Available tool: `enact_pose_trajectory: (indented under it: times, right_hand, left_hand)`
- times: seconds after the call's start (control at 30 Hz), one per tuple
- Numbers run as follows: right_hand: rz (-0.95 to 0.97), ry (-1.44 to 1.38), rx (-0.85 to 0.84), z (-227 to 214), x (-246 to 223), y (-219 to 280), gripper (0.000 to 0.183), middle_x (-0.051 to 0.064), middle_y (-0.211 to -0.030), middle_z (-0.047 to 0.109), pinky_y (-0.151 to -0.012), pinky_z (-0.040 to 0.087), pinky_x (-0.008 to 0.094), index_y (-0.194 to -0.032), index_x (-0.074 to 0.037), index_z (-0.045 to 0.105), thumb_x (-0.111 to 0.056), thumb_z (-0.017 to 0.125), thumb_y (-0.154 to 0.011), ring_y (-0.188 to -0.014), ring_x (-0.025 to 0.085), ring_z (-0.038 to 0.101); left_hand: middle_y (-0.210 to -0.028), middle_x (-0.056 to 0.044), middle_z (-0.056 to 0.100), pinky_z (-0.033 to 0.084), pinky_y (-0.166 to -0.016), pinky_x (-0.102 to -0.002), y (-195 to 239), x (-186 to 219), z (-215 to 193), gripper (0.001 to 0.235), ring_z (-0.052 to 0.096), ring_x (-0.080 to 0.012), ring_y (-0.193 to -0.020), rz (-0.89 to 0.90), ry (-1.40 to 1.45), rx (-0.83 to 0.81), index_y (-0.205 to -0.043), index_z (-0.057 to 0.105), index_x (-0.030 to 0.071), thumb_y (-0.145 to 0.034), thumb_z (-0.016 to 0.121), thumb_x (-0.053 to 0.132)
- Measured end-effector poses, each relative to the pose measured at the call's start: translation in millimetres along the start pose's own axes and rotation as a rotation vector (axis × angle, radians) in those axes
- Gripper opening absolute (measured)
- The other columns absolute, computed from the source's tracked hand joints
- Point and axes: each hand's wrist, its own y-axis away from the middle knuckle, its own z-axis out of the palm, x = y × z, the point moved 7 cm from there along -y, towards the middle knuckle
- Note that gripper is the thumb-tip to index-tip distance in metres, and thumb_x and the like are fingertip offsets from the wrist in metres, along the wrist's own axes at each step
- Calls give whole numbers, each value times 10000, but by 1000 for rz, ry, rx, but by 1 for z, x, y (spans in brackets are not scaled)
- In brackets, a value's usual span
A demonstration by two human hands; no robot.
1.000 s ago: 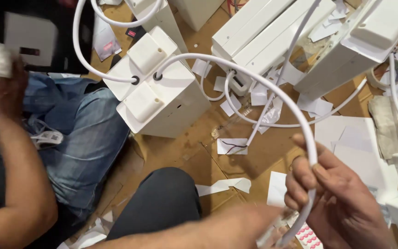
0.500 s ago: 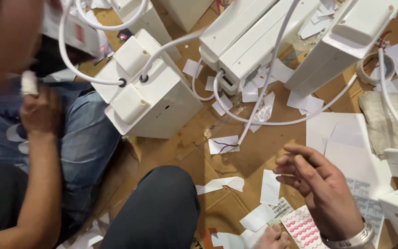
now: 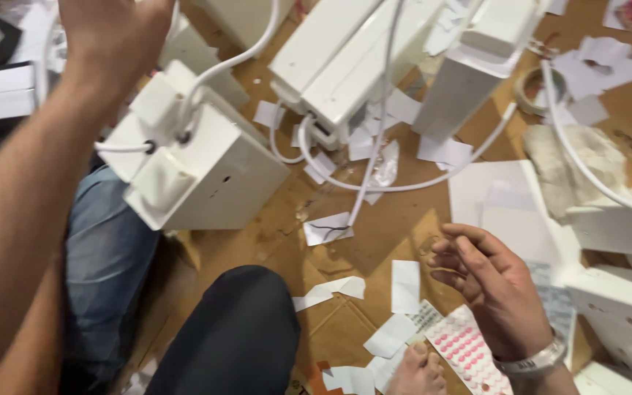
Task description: The person sits on the floor among white extension-box enclosures, peels printed sticker labels from backing sheets, and presses the labels onto the boxes. They turn the boxes over to reach different sides, arrange the power cords, and stack the finished boxes aside.
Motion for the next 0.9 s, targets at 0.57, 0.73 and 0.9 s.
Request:
enact_pose_trajectory:
  times: [0.57,0.73,0.9]
  right_hand:
    - [-98,-24,519,-129,21,2,320,67,-1053,725,-768,591,316,-1223,-47,641,-239,658,-967,-902,169,706]
    - [-256,271,598,-117,-35,27,301,68,-1041,754,-765,607,305,-1204,-75,680,-234,696,-949,-906,159,722]
    - [-594,1117,751,-112,-167,69,185,52,-1016,786,-796,623,311,-1186,-110,733,-175,733,-1013,-875,142,768]
  left_hand:
    - [-1152,-130,741,601,-849,-411,118,362,63,453,742,-275,-998,-145,1133,-989,-1203,674,70,-826,766,303]
    - [-1102,-99,777,652,-763,-394,84,370,40,470,789,-232,-952,-334,1129,-1210,-1253,661,94,-851,737,326]
    - [-1116,-93,782,620,-866,-364,80,373,46,438,768,-200,-1045,-249,1213,-1100,-1207,679,57,-846,730,299]
